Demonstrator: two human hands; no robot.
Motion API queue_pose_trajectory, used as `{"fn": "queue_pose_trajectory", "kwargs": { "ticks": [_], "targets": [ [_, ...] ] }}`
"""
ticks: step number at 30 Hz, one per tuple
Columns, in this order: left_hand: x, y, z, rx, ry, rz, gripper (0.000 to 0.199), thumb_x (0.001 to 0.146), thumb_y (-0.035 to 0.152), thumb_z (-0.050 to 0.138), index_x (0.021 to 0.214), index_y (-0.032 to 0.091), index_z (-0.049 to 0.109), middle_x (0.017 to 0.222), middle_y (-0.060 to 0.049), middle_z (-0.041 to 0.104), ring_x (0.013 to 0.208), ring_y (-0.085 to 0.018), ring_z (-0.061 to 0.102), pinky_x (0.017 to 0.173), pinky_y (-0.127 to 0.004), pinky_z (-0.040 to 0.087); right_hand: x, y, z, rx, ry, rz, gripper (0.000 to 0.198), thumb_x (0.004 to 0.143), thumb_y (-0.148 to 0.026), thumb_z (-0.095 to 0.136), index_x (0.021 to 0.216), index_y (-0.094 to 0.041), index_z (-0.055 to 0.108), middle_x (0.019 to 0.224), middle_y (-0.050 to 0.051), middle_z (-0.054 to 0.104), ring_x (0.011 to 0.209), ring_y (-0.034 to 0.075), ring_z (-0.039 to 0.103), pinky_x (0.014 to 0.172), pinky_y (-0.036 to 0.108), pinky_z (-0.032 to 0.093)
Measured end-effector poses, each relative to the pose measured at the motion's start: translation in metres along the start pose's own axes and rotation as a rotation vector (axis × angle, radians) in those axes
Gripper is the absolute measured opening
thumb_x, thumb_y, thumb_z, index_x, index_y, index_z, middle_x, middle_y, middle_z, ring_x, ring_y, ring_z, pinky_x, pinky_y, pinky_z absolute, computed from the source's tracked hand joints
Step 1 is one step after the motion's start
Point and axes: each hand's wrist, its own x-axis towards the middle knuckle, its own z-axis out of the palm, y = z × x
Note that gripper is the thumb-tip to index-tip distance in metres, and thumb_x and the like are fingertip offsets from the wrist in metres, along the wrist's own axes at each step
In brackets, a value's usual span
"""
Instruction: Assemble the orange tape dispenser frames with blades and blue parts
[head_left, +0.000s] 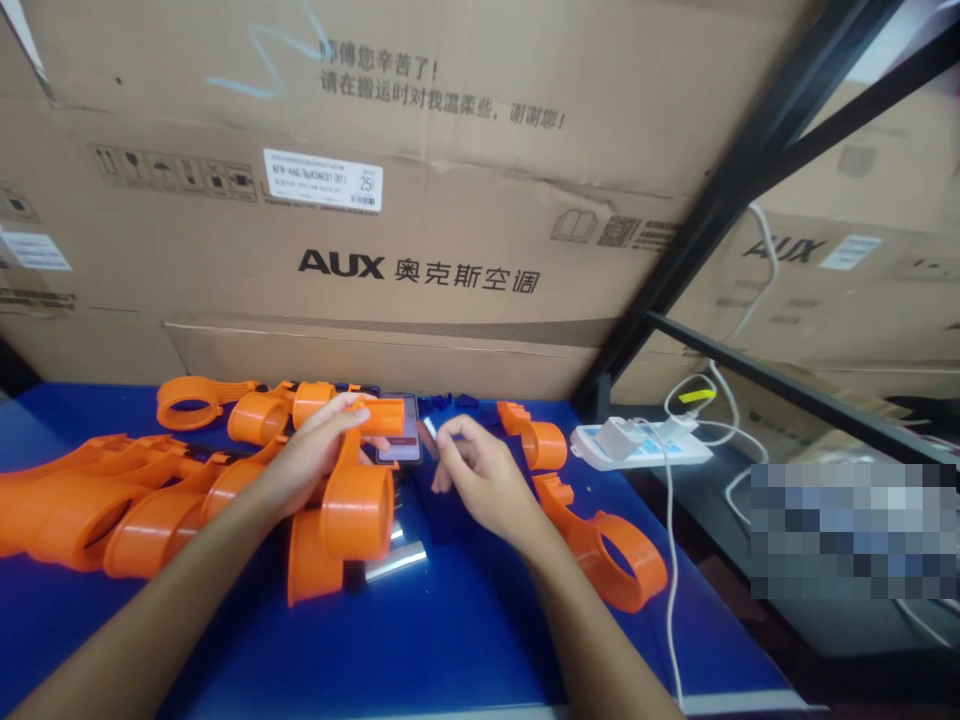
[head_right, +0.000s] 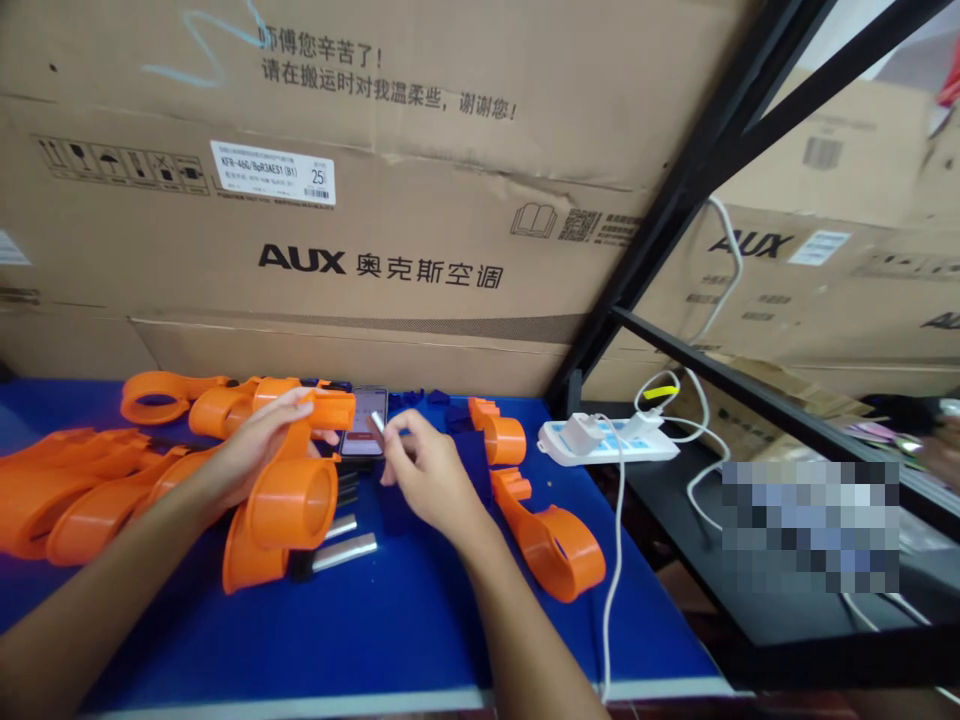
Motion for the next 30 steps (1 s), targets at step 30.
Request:
{"fn": "queue_pose_trajectory", "kwargs": {
  "ticks": [30],
  "targets": [
    [-0.008, -0.006, -0.004, 0.169, -0.045, -0.002, 0.035, 0.091, 0.050, 0.071, 0.109, 0.023, 0.062, 0.089, -0.007, 0.080, 0.061, -0.018, 0.069, 0.059, -0.026, 0.050, 0.007, 0.002, 0.016, 0.459, 0.203, 0.029, 0.029, 0.091, -0.047, 0.074, 0.102, -0.020, 0.070, 0.073, 0.000, 0.069, 0.065, 0.016, 0.066, 0.062, 0.029, 0.054]
  ]
}}
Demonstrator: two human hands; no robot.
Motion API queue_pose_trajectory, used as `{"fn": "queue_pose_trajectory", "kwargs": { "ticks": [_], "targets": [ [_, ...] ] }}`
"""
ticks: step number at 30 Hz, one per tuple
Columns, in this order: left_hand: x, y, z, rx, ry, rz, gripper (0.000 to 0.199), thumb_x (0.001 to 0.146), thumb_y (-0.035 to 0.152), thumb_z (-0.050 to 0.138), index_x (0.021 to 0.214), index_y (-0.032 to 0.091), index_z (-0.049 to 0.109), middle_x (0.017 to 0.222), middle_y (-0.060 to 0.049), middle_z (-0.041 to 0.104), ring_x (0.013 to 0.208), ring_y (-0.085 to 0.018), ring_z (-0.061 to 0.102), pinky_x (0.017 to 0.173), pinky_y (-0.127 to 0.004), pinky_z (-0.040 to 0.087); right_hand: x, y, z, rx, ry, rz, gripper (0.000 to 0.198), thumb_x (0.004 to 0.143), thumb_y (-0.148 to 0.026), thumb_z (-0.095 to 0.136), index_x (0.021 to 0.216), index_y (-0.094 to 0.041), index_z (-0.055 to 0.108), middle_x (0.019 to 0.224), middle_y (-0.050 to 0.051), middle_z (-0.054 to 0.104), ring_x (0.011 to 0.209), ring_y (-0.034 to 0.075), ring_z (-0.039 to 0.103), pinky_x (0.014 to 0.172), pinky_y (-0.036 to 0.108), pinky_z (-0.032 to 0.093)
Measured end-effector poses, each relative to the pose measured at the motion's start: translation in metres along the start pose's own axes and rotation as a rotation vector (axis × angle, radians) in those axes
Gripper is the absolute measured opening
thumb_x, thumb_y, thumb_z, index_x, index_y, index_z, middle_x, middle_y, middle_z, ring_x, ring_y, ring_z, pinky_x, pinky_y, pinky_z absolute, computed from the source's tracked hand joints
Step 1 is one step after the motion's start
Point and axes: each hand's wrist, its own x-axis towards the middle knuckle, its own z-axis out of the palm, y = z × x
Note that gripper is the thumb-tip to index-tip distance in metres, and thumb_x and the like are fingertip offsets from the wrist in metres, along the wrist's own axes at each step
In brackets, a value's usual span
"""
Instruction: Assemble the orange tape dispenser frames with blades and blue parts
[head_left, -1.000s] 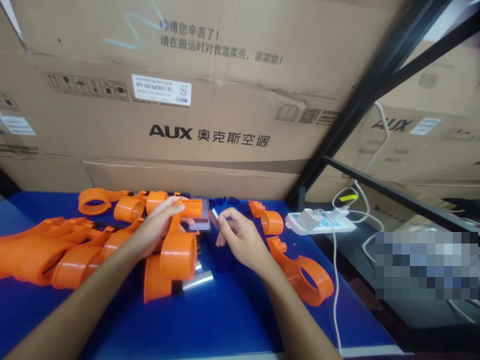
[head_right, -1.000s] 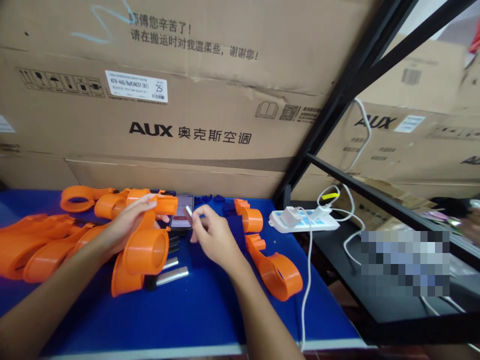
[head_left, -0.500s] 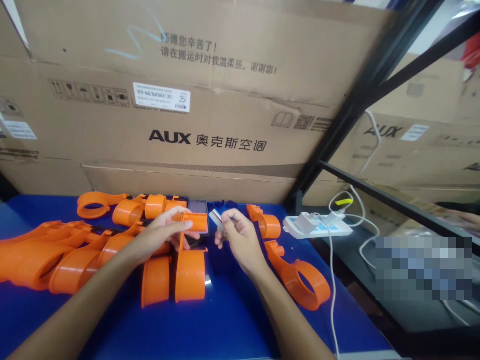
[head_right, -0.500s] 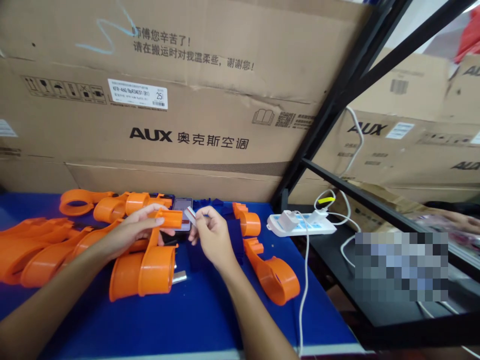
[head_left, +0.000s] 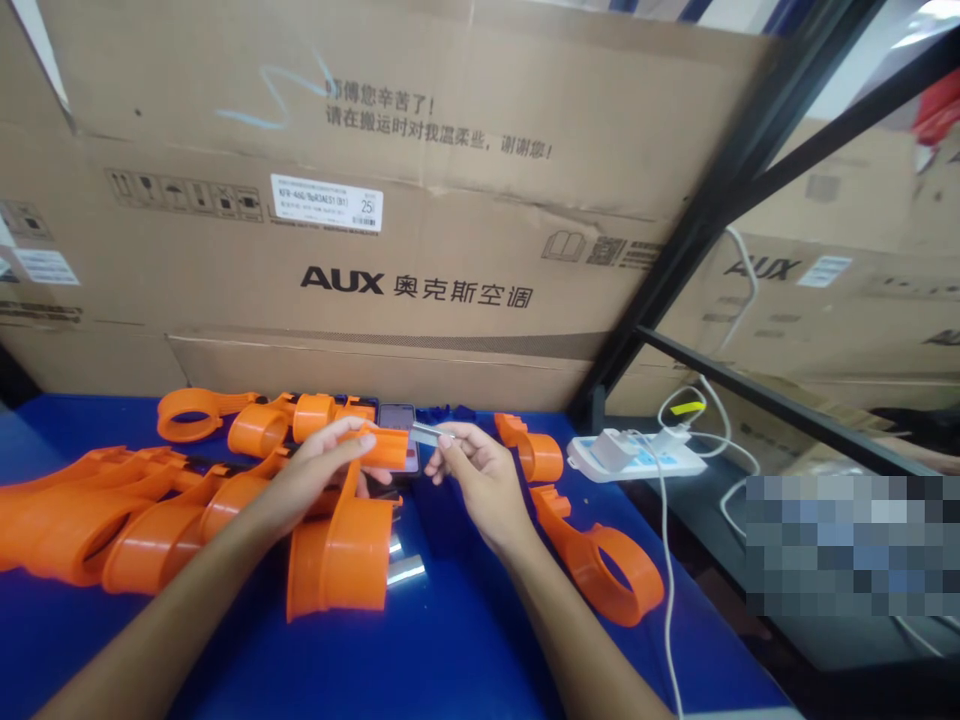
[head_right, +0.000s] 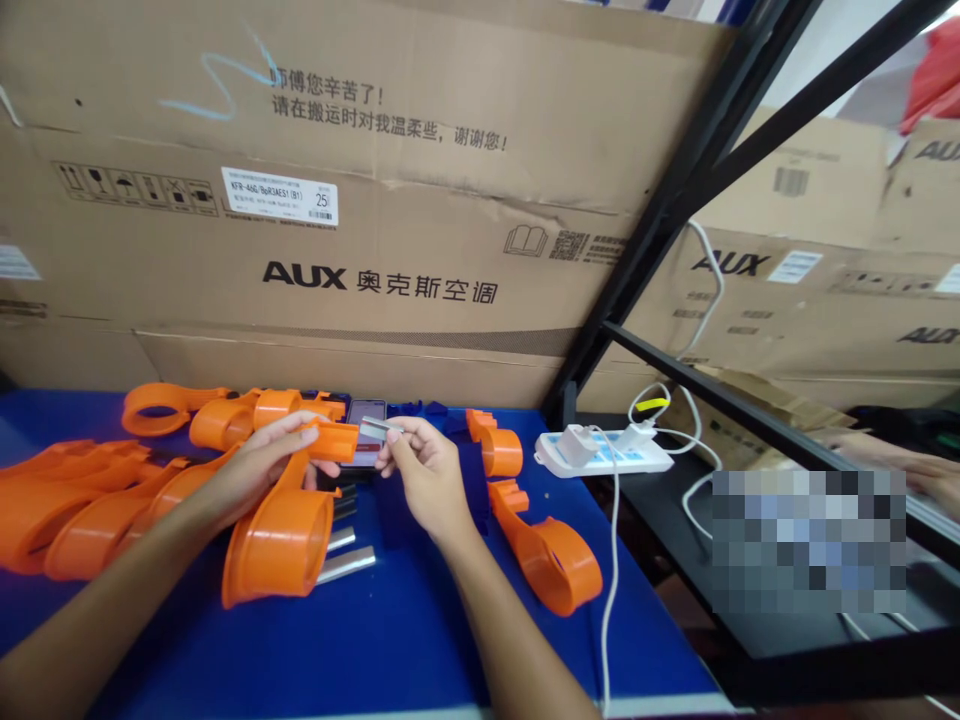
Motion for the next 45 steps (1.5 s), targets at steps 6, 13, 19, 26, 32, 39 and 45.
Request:
{"fn": "queue_pose_trajectory", "kwargs": {
  "ticks": [6, 13, 19, 26, 32, 39, 45],
  "targets": [
    [0.001, -0.002, 0.000, -0.022, -0.003, 0.053, 0.035, 0.092, 0.049, 0.070, 0.112, 0.021, 0.063, 0.089, -0.007, 0.079, 0.060, -0.017, 0.068, 0.058, -0.026, 0.049, 0.000, 0.005, -0.001, 0.042, -0.026, -0.011, 0.028, 0.092, -0.044, 0.075, 0.104, -0.019, 0.071, 0.073, 0.001, 0.071, 0.065, 0.015, 0.066, 0.064, 0.029, 0.054],
    [0.005, -0.008, -0.002, -0.021, 0.005, 0.047, 0.037, 0.094, 0.050, 0.068, 0.116, 0.021, 0.060, 0.089, -0.007, 0.080, 0.060, -0.016, 0.068, 0.057, -0.024, 0.050, 0.002, 0.009, -0.002, 0.065, -0.044, 0.001, 0.028, 0.092, -0.043, 0.075, 0.106, -0.020, 0.072, 0.077, 0.002, 0.075, 0.068, 0.016, 0.070, 0.069, 0.031, 0.058],
    [0.004, -0.008, -0.002, -0.020, -0.009, 0.033, 0.039, 0.093, 0.049, 0.070, 0.119, 0.023, 0.059, 0.088, -0.006, 0.080, 0.060, -0.016, 0.069, 0.056, -0.023, 0.051, 0.002, 0.009, -0.003, 0.074, -0.062, 0.007, 0.026, 0.094, -0.041, 0.074, 0.107, -0.020, 0.071, 0.078, 0.002, 0.075, 0.068, 0.016, 0.070, 0.069, 0.030, 0.058],
    [0.005, -0.007, -0.003, 0.021, -0.024, 0.056, 0.038, 0.095, 0.049, 0.067, 0.119, 0.020, 0.063, 0.092, -0.008, 0.081, 0.060, -0.015, 0.068, 0.058, -0.023, 0.051, 0.002, 0.007, -0.004, 0.050, -0.072, -0.009, 0.028, 0.094, -0.041, 0.073, 0.111, -0.020, 0.070, 0.076, 0.001, 0.074, 0.069, 0.017, 0.070, 0.068, 0.030, 0.058],
    [0.005, -0.005, -0.003, 0.091, -0.041, 0.093, 0.042, 0.096, 0.049, 0.066, 0.123, 0.017, 0.066, 0.092, -0.009, 0.081, 0.063, -0.016, 0.068, 0.063, -0.026, 0.052, 0.000, 0.004, -0.005, -0.009, -0.077, -0.033, 0.025, 0.095, -0.040, 0.072, 0.110, -0.019, 0.071, 0.077, 0.002, 0.074, 0.068, 0.016, 0.070, 0.069, 0.031, 0.057],
    [0.000, 0.002, 0.002, 0.155, -0.084, 0.087, 0.046, 0.096, 0.048, 0.065, 0.129, 0.017, 0.065, 0.091, -0.010, 0.081, 0.065, -0.017, 0.068, 0.063, -0.027, 0.051, -0.005, 0.005, 0.001, -0.086, -0.073, -0.061, 0.025, 0.095, -0.040, 0.071, 0.110, -0.020, 0.074, 0.077, 0.002, 0.073, 0.067, 0.017, 0.068, 0.066, 0.031, 0.057],
    [0.003, 0.001, 0.001, 0.160, 0.011, 0.119, 0.049, 0.094, 0.051, 0.066, 0.130, 0.017, 0.064, 0.088, -0.008, 0.080, 0.060, -0.016, 0.066, 0.063, -0.027, 0.052, -0.003, 0.005, 0.000, -0.102, 0.075, -0.115, 0.032, 0.094, -0.040, 0.072, 0.120, -0.023, 0.075, 0.093, 0.005, 0.075, 0.071, 0.016, 0.066, 0.066, 0.030, 0.058]
  ]
}}
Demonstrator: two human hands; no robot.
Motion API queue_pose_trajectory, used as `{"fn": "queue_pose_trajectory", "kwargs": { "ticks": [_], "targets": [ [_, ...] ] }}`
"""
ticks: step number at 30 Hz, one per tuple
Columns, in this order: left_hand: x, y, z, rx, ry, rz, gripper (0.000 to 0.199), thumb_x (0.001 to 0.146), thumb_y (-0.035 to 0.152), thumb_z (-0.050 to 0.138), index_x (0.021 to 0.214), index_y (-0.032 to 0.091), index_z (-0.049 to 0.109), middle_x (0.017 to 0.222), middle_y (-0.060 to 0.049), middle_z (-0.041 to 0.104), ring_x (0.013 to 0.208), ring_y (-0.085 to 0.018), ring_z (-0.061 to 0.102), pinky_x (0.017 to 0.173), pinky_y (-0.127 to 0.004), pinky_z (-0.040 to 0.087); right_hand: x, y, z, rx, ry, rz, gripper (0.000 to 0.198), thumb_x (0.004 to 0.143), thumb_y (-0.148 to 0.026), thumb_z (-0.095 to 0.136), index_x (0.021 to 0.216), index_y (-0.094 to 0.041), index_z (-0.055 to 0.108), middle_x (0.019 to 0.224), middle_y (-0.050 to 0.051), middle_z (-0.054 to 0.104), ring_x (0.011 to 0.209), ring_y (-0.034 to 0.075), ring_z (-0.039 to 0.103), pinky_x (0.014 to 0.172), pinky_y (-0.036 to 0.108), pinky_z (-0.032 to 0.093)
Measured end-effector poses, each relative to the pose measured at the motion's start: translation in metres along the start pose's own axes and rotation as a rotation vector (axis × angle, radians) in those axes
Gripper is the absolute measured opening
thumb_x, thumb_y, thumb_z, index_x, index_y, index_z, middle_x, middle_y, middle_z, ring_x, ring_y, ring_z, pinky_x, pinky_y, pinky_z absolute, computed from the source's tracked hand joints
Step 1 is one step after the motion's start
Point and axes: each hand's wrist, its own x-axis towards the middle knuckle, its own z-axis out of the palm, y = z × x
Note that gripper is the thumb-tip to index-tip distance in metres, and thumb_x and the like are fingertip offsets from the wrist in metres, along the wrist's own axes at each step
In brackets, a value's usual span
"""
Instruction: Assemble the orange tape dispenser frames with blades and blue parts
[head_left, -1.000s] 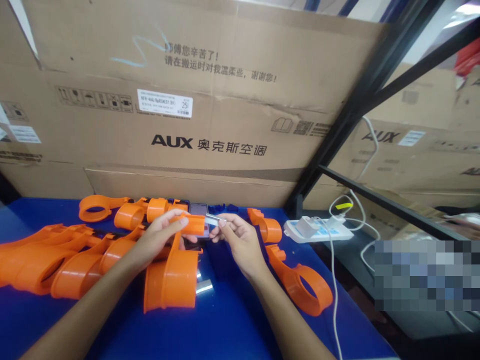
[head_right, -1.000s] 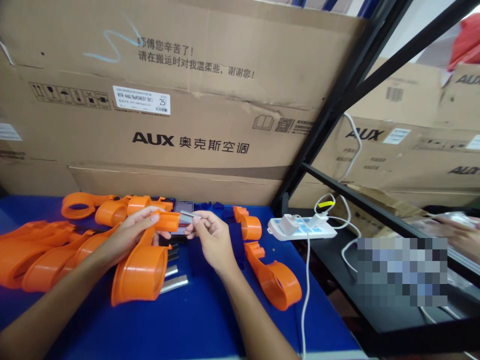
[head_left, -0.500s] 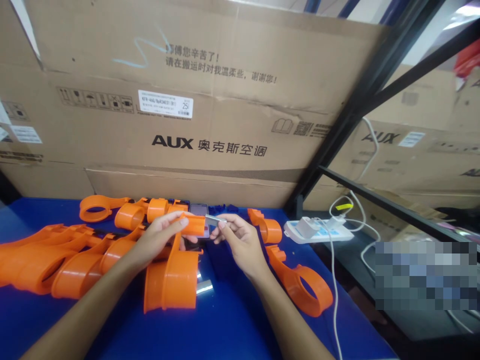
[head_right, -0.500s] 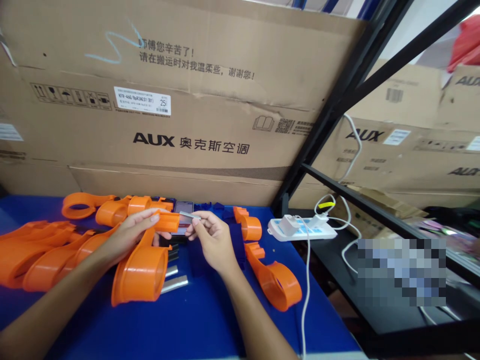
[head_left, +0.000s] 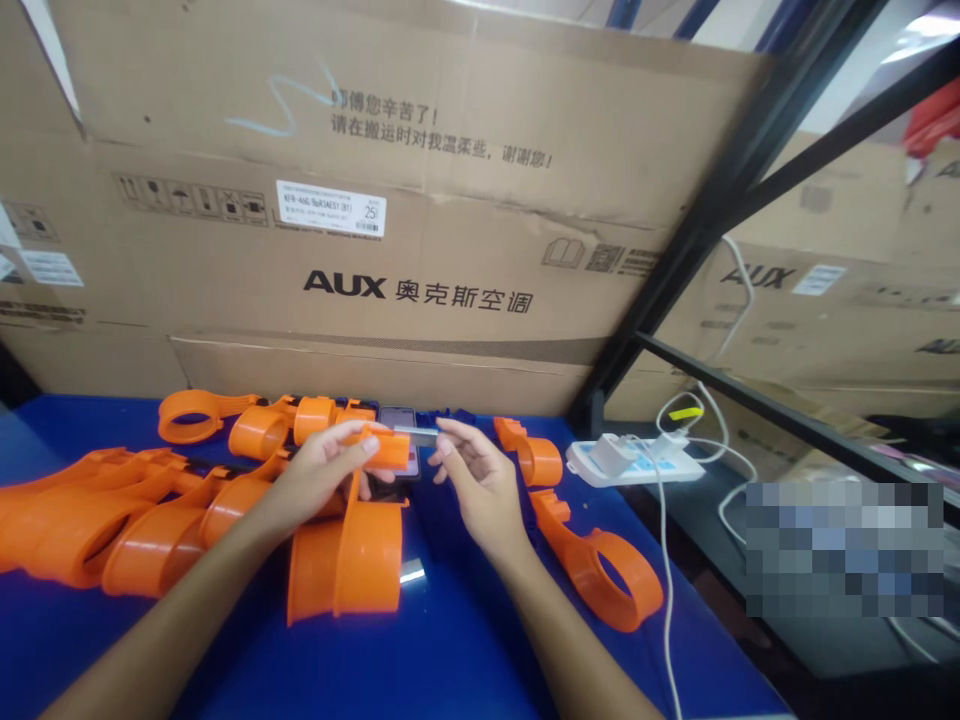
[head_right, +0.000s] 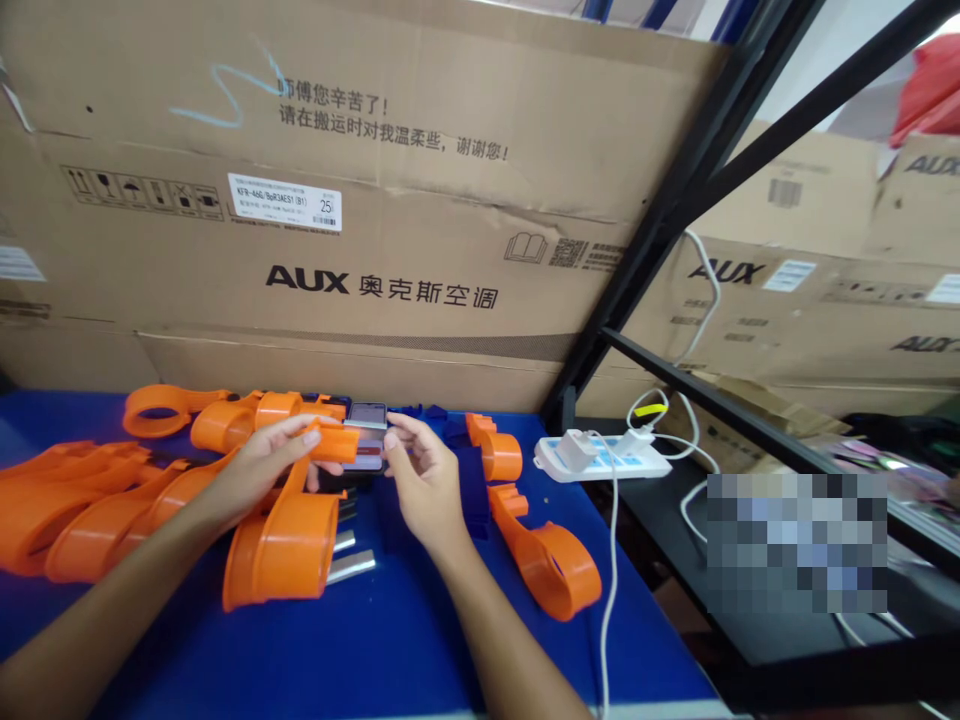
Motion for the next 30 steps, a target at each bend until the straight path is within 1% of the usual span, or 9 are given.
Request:
{"fn": "queue_pose_trajectory", "kwargs": {
  "ticks": [2, 4, 11, 14, 17, 20, 23, 27, 30],
  "targets": [
    [0.0018, -0.0020, -0.0016, 0.014, 0.028, 0.006, 0.051, 0.095, 0.052, 0.065, 0.132, 0.018, 0.064, 0.090, -0.008, 0.080, 0.061, -0.015, 0.066, 0.063, -0.027, 0.052, 0.0010, -0.0005, -0.0023, -0.029, 0.041, -0.031, 0.026, 0.094, -0.039, 0.072, 0.112, -0.023, 0.078, 0.094, 0.005, 0.075, 0.070, 0.015, 0.064, 0.067, 0.030, 0.058],
    [0.0029, -0.0035, -0.0030, 0.025, 0.035, 0.005, 0.052, 0.095, 0.054, 0.065, 0.132, 0.018, 0.064, 0.092, -0.009, 0.080, 0.061, -0.015, 0.066, 0.062, -0.026, 0.051, 0.0010, -0.0015, -0.0038, -0.072, 0.028, -0.045, 0.022, 0.094, -0.039, 0.071, 0.105, -0.022, 0.081, 0.093, 0.006, 0.074, 0.069, 0.015, 0.063, 0.066, 0.030, 0.057],
    [0.0013, -0.0037, -0.0033, 0.012, 0.027, 0.007, 0.053, 0.095, 0.055, 0.064, 0.133, 0.017, 0.066, 0.093, -0.010, 0.080, 0.063, -0.016, 0.066, 0.066, -0.027, 0.052, -0.0019, -0.0030, -0.0017, -0.043, 0.034, -0.039, 0.021, 0.094, -0.039, 0.071, 0.103, -0.024, 0.083, 0.091, 0.005, 0.072, 0.064, 0.014, 0.057, 0.063, 0.032, 0.053],
    [0.0009, -0.0042, -0.0030, -0.026, 0.039, 0.017, 0.056, 0.095, 0.054, 0.065, 0.138, 0.017, 0.064, 0.091, -0.009, 0.080, 0.062, -0.016, 0.066, 0.063, -0.027, 0.051, -0.0029, -0.0028, 0.0002, -0.005, 0.006, -0.025, 0.023, 0.093, -0.040, 0.072, 0.108, -0.026, 0.083, 0.098, 0.005, 0.071, 0.065, 0.014, 0.056, 0.062, 0.032, 0.051],
    [0.0008, -0.0046, -0.0032, -0.020, 0.026, 0.015, 0.056, 0.094, 0.054, 0.065, 0.136, 0.016, 0.066, 0.091, -0.010, 0.080, 0.063, -0.017, 0.066, 0.064, -0.028, 0.052, -0.0048, -0.0033, 0.0026, 0.008, -0.046, -0.030, 0.024, 0.093, -0.039, 0.074, 0.111, -0.028, 0.083, 0.105, 0.005, 0.069, 0.072, 0.015, 0.057, 0.064, 0.031, 0.051],
    [-0.0003, -0.0027, -0.0028, 0.022, -0.016, 0.006, 0.057, 0.095, 0.055, 0.064, 0.136, 0.016, 0.067, 0.092, -0.011, 0.081, 0.066, -0.018, 0.068, 0.068, -0.029, 0.054, -0.0068, -0.0041, 0.0043, 0.004, -0.116, -0.030, 0.023, 0.094, -0.037, 0.073, 0.113, -0.030, 0.083, 0.105, 0.006, 0.068, 0.084, 0.018, 0.060, 0.068, 0.030, 0.050],
    [-0.0020, 0.0001, -0.0019, 0.056, -0.044, 0.010, 0.059, 0.095, 0.054, 0.064, 0.141, 0.017, 0.065, 0.094, -0.011, 0.081, 0.067, -0.019, 0.068, 0.072, -0.032, 0.055, -0.0078, -0.0041, 0.0045, -0.010, -0.154, -0.039, 0.025, 0.096, -0.037, 0.071, 0.118, -0.031, 0.081, 0.103, 0.005, 0.067, 0.091, 0.020, 0.061, 0.073, 0.031, 0.051],
    [-0.0016, 0.0005, -0.0014, 0.042, -0.035, 0.016, 0.059, 0.095, 0.053, 0.064, 0.141, 0.015, 0.063, 0.093, -0.011, 0.081, 0.067, -0.019, 0.069, 0.071, -0.031, 0.055, -0.0064, -0.0009, 0.0034, -0.025, -0.186, -0.048, 0.027, 0.097, -0.039, 0.070, 0.120, -0.031, 0.080, 0.106, 0.005, 0.068, 0.085, 0.018, 0.060, 0.073, 0.031, 0.051],
    [-0.0001, 0.0003, -0.0006, 0.010, 0.020, 0.021, 0.057, 0.094, 0.052, 0.065, 0.136, 0.013, 0.065, 0.088, -0.011, 0.080, 0.068, -0.019, 0.069, 0.066, -0.028, 0.054, -0.0043, 0.0027, 0.0022, -0.088, -0.203, -0.047, 0.030, 0.099, -0.040, 0.066, 0.124, -0.029, 0.078, 0.112, 0.006, 0.069, 0.081, 0.017, 0.061, 0.069, 0.031, 0.051]
  ]
}}
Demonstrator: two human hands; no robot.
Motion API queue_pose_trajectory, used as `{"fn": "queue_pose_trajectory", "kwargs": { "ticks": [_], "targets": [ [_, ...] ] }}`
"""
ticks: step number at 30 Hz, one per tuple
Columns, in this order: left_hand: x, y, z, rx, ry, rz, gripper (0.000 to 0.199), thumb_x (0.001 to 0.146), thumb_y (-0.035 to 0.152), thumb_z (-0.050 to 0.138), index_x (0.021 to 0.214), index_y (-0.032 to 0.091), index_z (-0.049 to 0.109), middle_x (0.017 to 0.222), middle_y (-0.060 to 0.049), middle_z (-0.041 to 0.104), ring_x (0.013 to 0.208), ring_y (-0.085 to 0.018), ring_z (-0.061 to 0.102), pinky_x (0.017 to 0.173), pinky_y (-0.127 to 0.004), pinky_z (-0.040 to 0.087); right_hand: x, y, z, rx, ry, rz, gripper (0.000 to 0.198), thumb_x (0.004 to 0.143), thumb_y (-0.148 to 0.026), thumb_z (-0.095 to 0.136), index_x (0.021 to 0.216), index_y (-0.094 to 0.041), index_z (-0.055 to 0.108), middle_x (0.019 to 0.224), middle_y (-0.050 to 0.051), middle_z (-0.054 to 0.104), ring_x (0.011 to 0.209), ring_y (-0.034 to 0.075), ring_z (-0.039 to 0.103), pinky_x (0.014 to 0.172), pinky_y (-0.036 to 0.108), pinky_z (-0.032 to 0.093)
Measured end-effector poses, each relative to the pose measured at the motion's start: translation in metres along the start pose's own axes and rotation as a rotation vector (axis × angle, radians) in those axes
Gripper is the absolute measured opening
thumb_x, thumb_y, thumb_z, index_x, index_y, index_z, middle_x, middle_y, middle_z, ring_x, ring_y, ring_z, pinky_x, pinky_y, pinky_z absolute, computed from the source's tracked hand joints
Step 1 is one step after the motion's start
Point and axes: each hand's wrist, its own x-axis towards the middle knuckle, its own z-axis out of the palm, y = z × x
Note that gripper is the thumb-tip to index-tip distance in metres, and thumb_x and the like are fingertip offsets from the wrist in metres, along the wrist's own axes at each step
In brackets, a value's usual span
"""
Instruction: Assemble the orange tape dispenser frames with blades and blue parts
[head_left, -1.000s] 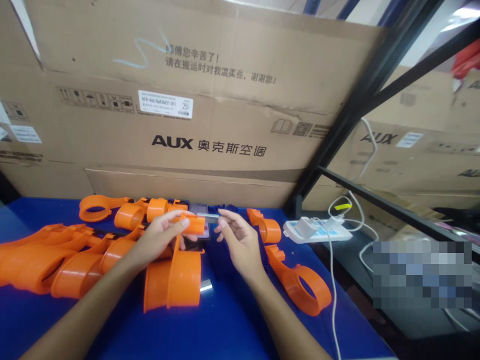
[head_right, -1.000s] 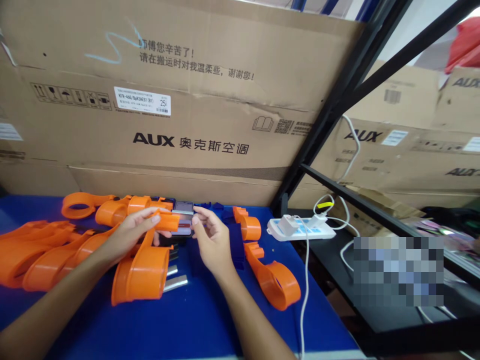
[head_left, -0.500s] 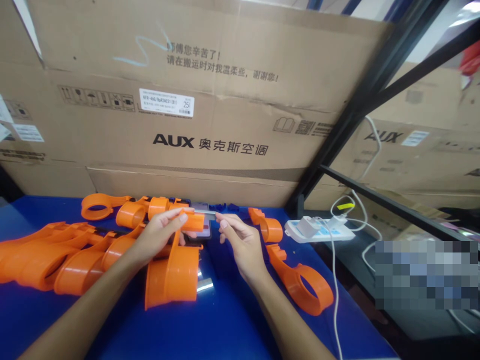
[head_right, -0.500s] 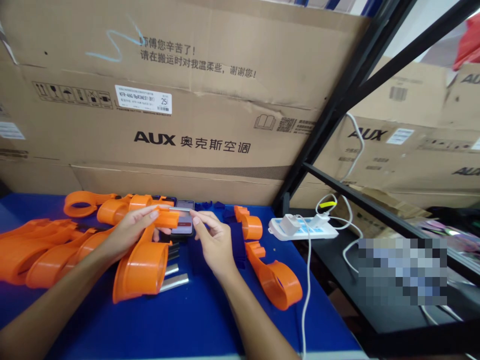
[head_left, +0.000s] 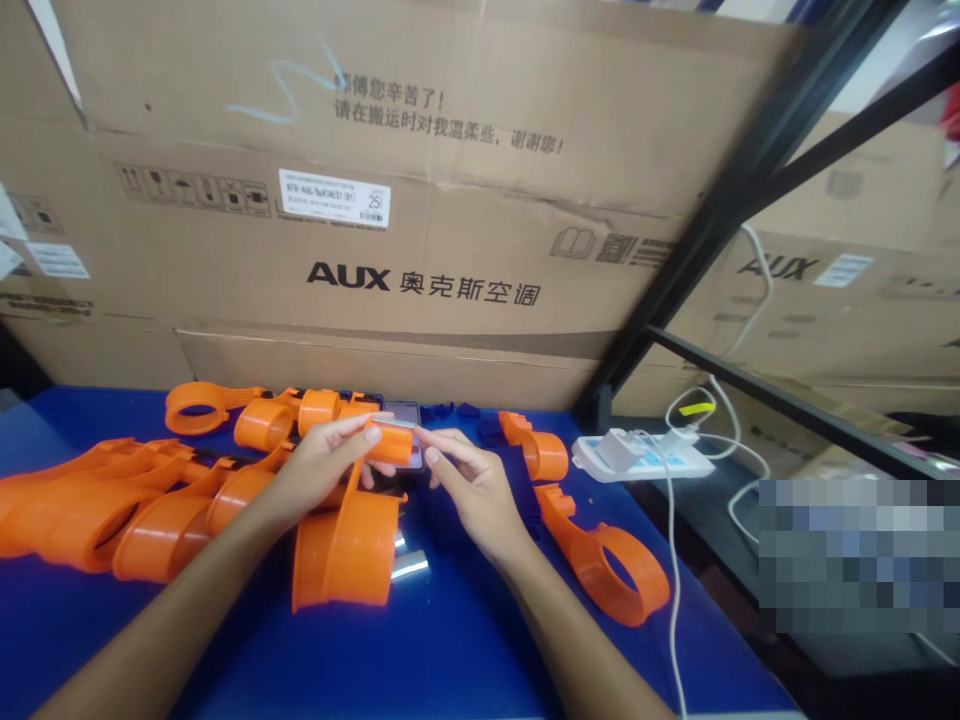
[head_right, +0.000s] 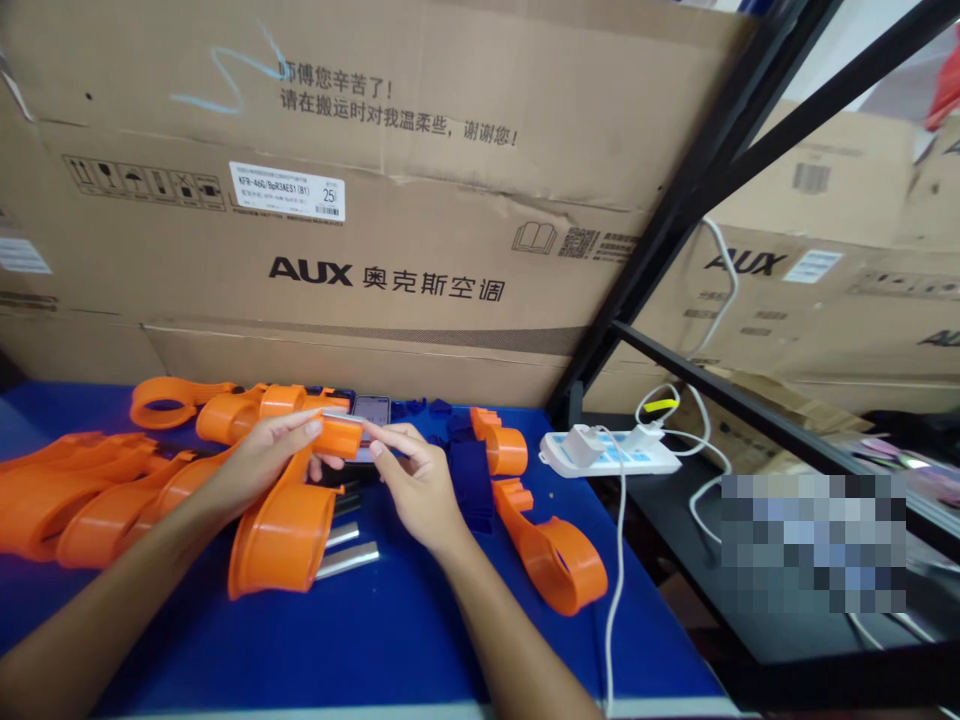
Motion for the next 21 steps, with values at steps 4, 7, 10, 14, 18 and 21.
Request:
{"fn": "queue_pose_trajectory", "kwargs": {
  "ticks": [4, 7, 10, 14, 18, 21],
  "targets": [
    [-0.001, 0.003, 0.002, -0.088, 0.155, -0.017, 0.046, 0.092, 0.055, 0.067, 0.112, 0.014, 0.071, 0.079, -0.010, 0.078, 0.058, -0.016, 0.066, 0.056, -0.024, 0.050, 0.000, 0.001, -0.003, -0.350, -0.048, -0.107, 0.020, 0.100, -0.031, 0.062, 0.110, -0.026, 0.079, 0.106, 0.008, 0.070, 0.096, 0.024, 0.063, 0.085, 0.039, 0.052],
    [-0.003, 0.006, 0.002, -0.155, 0.269, -0.028, 0.043, 0.090, 0.058, 0.068, 0.096, 0.015, 0.070, 0.073, -0.007, 0.077, 0.059, -0.017, 0.067, 0.056, -0.025, 0.050, -0.004, -0.001, -0.003, -0.671, -0.286, -0.220, 0.011, 0.095, -0.023, 0.067, 0.100, -0.024, 0.077, 0.110, 0.009, 0.066, 0.107, 0.027, 0.057, 0.094, 0.044, 0.047],
    [-0.003, 0.005, 0.001, -0.153, 0.316, -0.035, 0.043, 0.088, 0.059, 0.069, 0.090, 0.016, 0.071, 0.071, -0.007, 0.076, 0.060, -0.019, 0.069, 0.057, -0.028, 0.052, -0.008, 0.000, -0.001, -0.823, -0.473, -0.256, 0.011, 0.092, -0.024, 0.071, 0.102, -0.024, 0.075, 0.117, 0.010, 0.060, 0.113, 0.029, 0.051, 0.093, 0.044, 0.044],
    [0.001, 0.002, -0.001, -0.132, 0.284, -0.047, 0.046, 0.086, 0.062, 0.071, 0.091, 0.016, 0.069, 0.074, -0.007, 0.077, 0.057, -0.018, 0.067, 0.054, -0.028, 0.050, -0.009, 0.007, 0.003, -0.921, -0.537, -0.244, 0.016, 0.091, -0.028, 0.073, 0.106, -0.022, 0.075, 0.116, 0.011, 0.057, 0.109, 0.028, 0.048, 0.088, 0.041, 0.042],
    [0.003, -0.002, -0.001, -0.123, 0.219, -0.031, 0.045, 0.087, 0.060, 0.071, 0.099, 0.017, 0.065, 0.078, -0.007, 0.077, 0.054, -0.016, 0.065, 0.052, -0.026, 0.048, -0.008, 0.009, 0.002, -0.959, -0.561, -0.238, 0.015, 0.089, -0.028, 0.073, 0.102, -0.020, 0.073, 0.108, 0.009, 0.058, 0.102, 0.026, 0.049, 0.085, 0.039, 0.041],
    [0.003, -0.004, -0.002, -0.105, 0.181, -0.034, 0.046, 0.088, 0.058, 0.071, 0.107, 0.017, 0.065, 0.083, -0.007, 0.079, 0.055, -0.015, 0.064, 0.054, -0.025, 0.049, -0.005, 0.004, -0.004, -0.976, -0.479, -0.249, 0.011, 0.087, -0.025, 0.071, 0.096, -0.020, 0.070, 0.101, 0.008, 0.061, 0.097, 0.026, 0.050, 0.082, 0.039, 0.041]
  ]
}}
